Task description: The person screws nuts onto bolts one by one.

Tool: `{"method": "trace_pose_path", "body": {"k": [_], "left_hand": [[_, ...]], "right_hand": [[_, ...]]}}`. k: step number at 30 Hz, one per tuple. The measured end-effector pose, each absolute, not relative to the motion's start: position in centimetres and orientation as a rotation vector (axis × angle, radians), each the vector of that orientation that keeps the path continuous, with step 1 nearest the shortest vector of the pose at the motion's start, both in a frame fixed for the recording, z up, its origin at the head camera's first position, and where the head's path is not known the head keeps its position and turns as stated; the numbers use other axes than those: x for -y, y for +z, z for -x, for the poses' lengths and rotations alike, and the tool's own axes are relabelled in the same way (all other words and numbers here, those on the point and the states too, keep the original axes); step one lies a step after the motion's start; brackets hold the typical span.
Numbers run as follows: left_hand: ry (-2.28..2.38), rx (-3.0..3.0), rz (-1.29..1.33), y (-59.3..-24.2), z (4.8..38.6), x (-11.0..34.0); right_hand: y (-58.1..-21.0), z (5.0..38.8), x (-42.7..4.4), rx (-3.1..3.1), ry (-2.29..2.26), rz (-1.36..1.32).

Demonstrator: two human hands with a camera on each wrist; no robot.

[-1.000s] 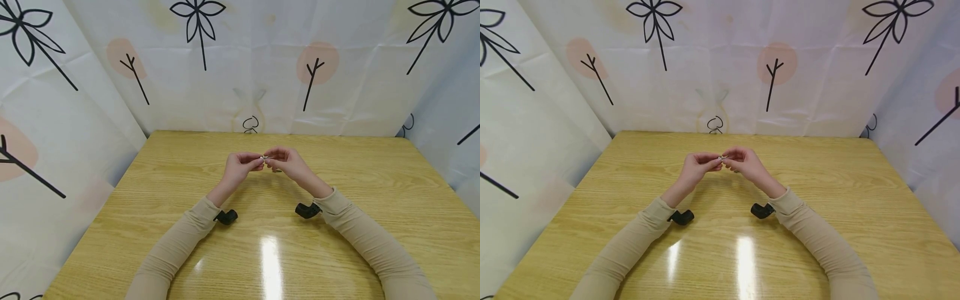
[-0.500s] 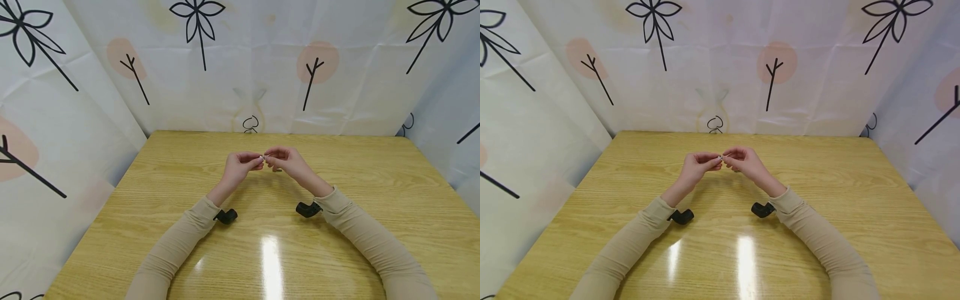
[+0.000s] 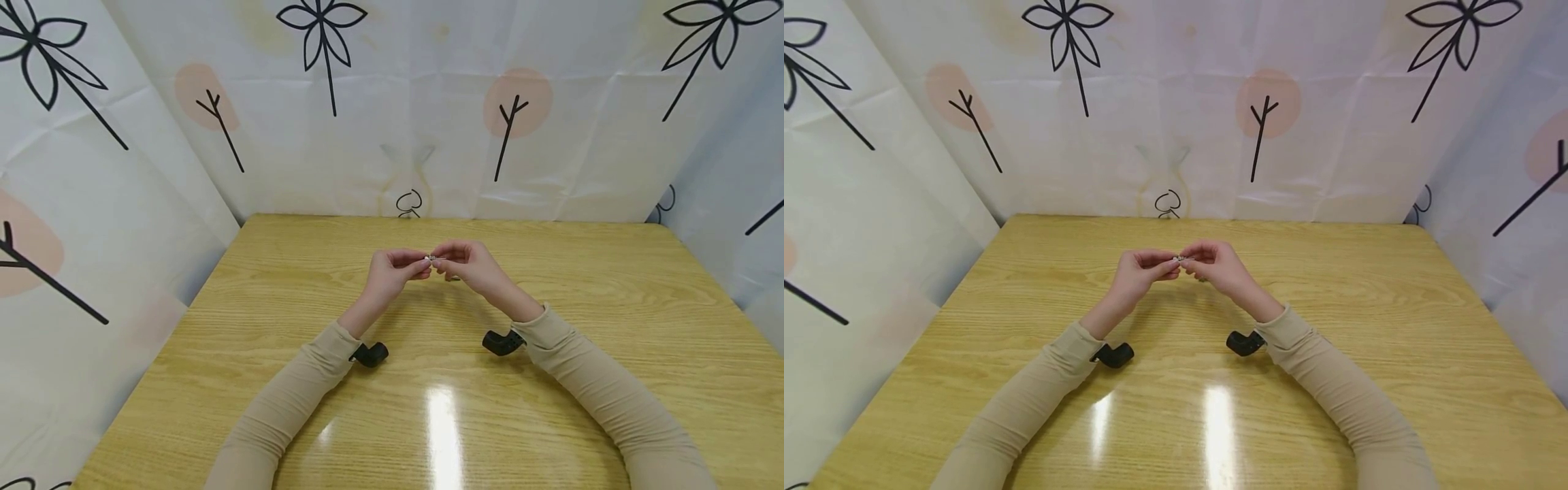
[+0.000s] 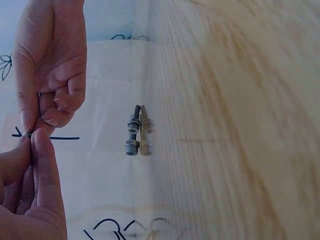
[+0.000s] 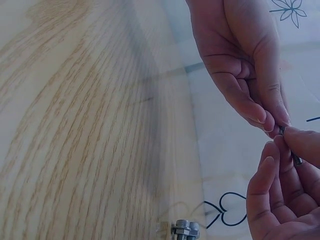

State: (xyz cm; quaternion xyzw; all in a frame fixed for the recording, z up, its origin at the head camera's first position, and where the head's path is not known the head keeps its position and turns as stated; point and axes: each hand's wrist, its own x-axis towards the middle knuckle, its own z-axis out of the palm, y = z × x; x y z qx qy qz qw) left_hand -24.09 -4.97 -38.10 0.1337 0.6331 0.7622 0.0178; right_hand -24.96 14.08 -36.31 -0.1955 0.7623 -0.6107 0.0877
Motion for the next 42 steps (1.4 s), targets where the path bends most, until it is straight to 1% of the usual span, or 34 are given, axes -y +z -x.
{"method": "trace_pose_path", "body": {"k": [9,19,28,35,42], "left_hand": [[2.369,-1.980,-0.397,-38.11,24.26,4.91],[2.367,-1.967,-0.389,-38.11,24.18,4.99],[2.356,-1.981,-0.396,-37.91,24.14,4.97],[2.369,-1.963,-0.396,-37.90,24.12,5.05],[2.381,-1.966,-0.406,-37.97,24.07,4.94]], "right_hand": [[-36.02,24.81,-14.02,-2.247,-1.847,0.513],[-36.41,24.96,-14.07,-2.276,-1.811,0.607],[-36.22,24.87,-14.05,-2.260,-1.806,0.564],[-36.43,24.93,-14.13,-2.240,-1.862,0.605],[-36.53,25.04,-13.94,-2.289,-1.831,0.588]]}}
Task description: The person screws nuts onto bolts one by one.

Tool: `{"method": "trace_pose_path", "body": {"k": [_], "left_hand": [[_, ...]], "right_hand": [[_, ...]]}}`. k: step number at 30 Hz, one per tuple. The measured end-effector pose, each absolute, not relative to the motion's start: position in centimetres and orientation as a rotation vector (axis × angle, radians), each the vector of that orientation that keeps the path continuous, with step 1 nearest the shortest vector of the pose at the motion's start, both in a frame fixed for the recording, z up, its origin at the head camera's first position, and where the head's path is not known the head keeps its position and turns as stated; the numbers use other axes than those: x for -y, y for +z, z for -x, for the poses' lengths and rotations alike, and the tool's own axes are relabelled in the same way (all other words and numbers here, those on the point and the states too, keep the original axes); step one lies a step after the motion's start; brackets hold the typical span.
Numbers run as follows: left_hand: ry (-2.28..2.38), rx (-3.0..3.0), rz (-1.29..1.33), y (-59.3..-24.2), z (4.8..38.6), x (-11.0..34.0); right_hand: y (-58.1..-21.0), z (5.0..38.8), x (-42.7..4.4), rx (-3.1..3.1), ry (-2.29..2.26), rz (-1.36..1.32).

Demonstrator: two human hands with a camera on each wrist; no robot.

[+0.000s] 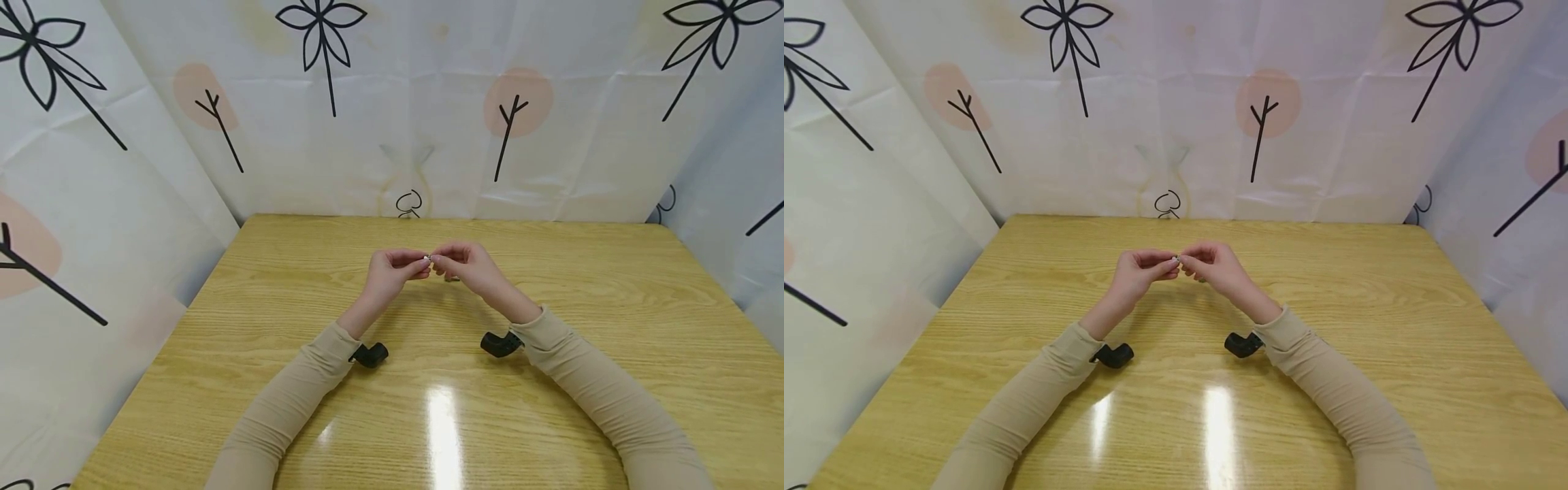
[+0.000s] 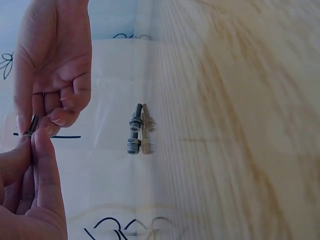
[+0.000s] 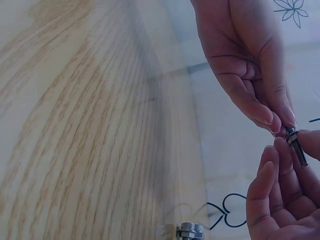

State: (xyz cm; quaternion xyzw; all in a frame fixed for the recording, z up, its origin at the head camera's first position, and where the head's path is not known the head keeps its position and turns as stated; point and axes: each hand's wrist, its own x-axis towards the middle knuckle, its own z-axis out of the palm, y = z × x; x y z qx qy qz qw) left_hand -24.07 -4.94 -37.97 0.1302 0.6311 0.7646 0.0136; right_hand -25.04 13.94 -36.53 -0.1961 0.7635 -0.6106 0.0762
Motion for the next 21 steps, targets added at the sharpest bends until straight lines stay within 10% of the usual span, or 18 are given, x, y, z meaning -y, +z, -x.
{"method": "trace_pose_path", "body": {"k": [21], "left_hand": [[2.391,-1.969,-0.405,-38.06,24.12,4.82]], "right_hand": [[-36.79,25.15,-13.89,-2.289,-1.852,0.581]]}}
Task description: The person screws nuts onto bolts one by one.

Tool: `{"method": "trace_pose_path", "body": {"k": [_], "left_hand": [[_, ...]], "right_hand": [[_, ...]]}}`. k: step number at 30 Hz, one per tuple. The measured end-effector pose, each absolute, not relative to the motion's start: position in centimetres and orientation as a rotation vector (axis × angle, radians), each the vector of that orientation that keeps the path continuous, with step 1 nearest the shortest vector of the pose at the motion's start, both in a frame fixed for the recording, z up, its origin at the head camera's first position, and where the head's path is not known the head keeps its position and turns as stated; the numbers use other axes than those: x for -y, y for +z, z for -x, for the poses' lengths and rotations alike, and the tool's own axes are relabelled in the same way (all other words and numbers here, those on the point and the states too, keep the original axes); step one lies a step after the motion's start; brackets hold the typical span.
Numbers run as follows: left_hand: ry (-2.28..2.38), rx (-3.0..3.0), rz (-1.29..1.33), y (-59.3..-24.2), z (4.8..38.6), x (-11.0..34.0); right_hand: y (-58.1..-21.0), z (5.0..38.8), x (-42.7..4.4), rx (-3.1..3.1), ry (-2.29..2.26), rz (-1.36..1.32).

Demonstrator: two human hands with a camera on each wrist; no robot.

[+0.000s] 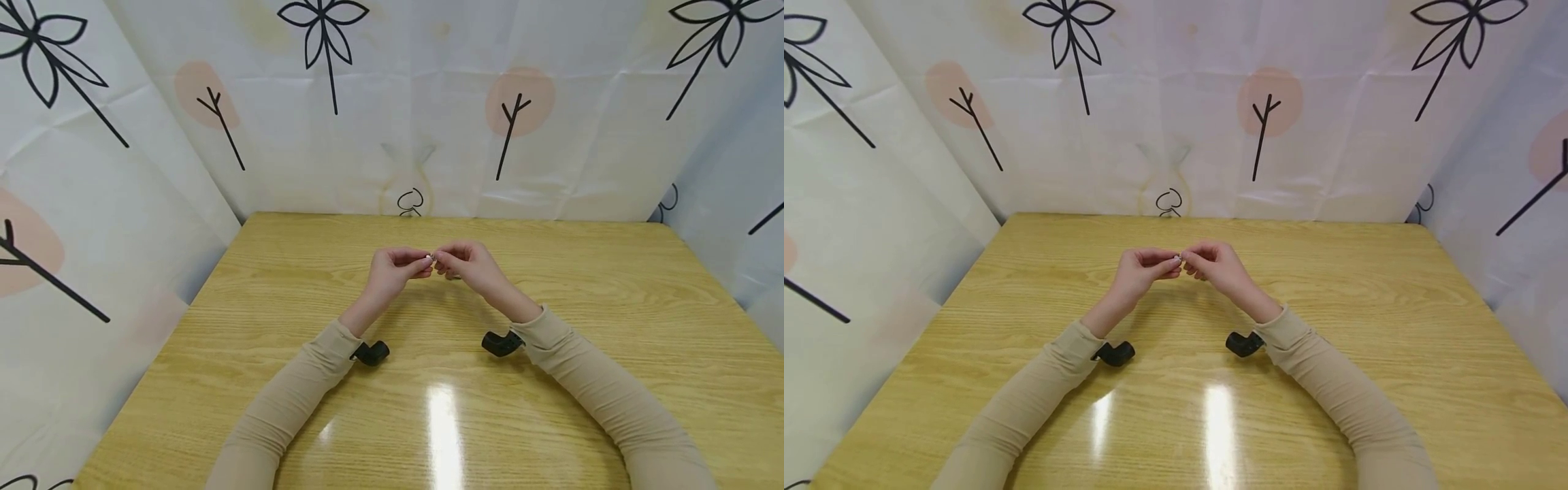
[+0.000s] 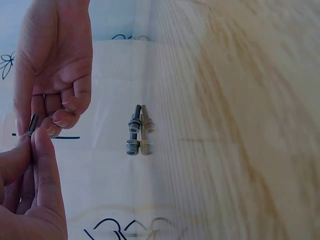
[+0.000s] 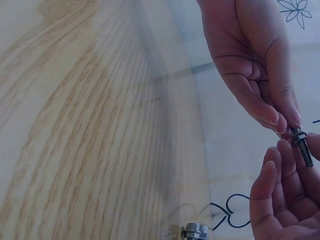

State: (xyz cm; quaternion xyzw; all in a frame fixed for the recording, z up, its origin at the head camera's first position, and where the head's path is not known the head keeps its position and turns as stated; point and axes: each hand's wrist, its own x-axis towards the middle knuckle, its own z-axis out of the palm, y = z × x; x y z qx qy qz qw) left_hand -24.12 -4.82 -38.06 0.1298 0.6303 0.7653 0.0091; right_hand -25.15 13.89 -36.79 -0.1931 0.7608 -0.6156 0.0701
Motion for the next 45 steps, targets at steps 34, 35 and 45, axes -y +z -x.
{"method": "trace_pose_path", "body": {"k": [34,35,45], "left_hand": [[2.418,-1.876,-0.462,-38.02,24.36,5.09],[2.413,-1.877,-0.467,-38.00,24.34,5.11],[2.386,-1.882,-0.468,-37.89,24.29,5.23]], "right_hand": [[-36.39,25.01,-14.10,-2.287,-1.818,0.647],[-36.43,25.04,-14.10,-2.309,-1.802,0.655],[-36.12,24.81,-13.75,-2.366,-1.767,0.609]]}}
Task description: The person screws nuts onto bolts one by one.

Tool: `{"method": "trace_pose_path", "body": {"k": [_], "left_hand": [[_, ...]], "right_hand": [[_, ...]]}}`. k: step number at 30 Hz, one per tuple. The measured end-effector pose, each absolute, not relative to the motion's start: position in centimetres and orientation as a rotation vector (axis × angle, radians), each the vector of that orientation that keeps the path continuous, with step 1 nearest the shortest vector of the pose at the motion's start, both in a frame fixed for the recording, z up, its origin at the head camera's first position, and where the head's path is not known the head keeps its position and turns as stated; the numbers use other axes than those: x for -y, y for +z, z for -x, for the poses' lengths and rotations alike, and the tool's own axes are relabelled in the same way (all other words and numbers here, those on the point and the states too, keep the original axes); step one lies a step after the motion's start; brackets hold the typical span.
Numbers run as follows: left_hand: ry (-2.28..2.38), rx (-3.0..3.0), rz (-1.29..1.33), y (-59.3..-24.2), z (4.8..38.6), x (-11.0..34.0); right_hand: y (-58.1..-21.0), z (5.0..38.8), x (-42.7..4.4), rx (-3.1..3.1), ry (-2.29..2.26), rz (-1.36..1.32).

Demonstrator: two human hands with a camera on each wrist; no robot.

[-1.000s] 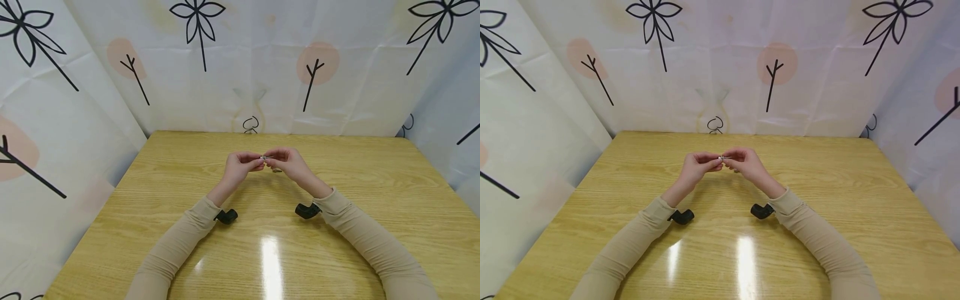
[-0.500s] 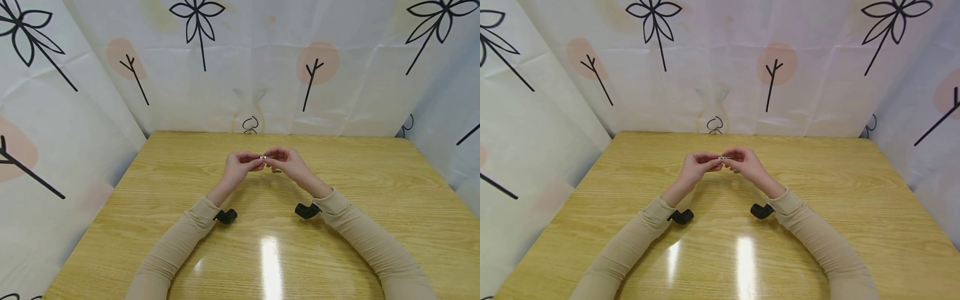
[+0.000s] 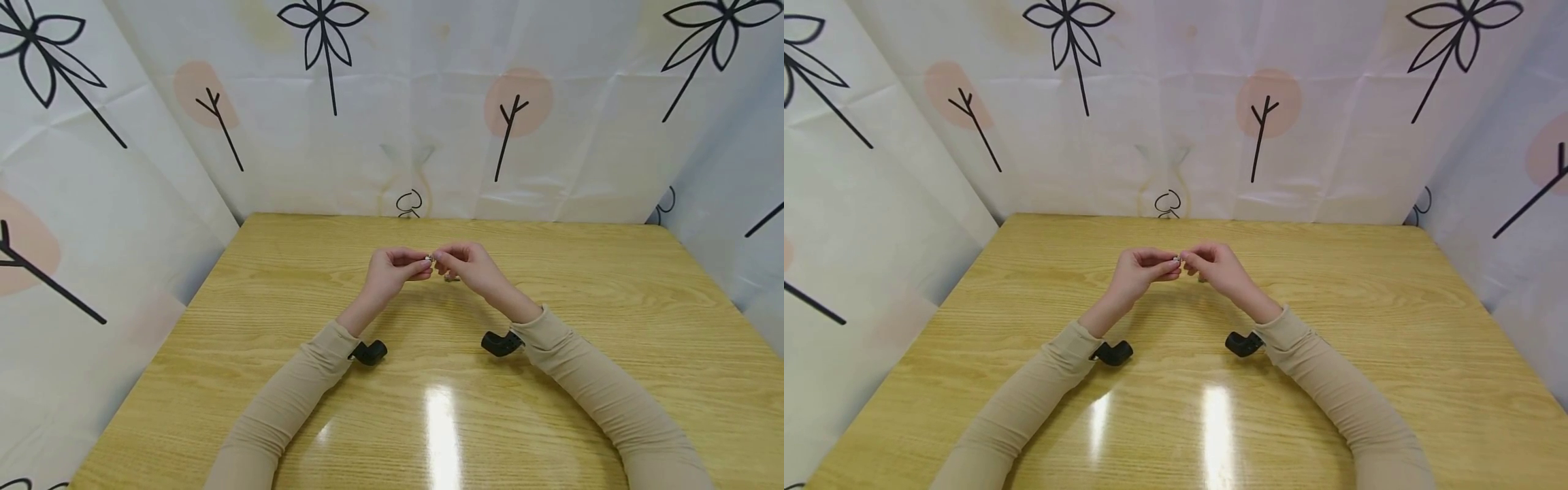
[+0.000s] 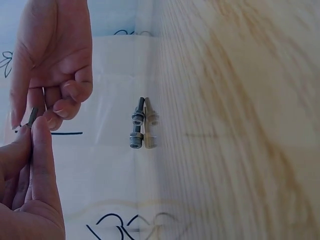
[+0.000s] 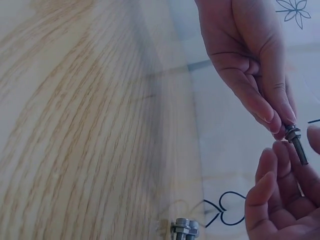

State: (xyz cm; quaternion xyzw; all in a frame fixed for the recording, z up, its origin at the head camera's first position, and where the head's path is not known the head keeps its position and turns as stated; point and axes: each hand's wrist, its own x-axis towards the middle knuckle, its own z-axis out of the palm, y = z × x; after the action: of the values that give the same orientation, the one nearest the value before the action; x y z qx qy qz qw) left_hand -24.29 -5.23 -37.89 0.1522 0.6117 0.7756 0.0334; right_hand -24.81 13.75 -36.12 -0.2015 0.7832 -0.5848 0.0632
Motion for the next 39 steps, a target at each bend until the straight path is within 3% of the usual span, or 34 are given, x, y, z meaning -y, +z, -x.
{"method": "trace_pose_path", "body": {"k": [20,30,39], "left_hand": [[2.396,-1.870,-0.462,-37.9,24.4,5.1],[2.386,-1.882,-0.466,-37.9,24.4,5.0],[2.384,-1.898,-0.445,-38.0,24.3,5.1]], "right_hand": [[-36.3,25.0,-14.0,-2.342,-1.756,0.584],[-33.7,23.1,-13.4,-2.382,-1.710,0.675],[-33.8,22.9,-13.4,-2.338,-1.725,0.649]]}}
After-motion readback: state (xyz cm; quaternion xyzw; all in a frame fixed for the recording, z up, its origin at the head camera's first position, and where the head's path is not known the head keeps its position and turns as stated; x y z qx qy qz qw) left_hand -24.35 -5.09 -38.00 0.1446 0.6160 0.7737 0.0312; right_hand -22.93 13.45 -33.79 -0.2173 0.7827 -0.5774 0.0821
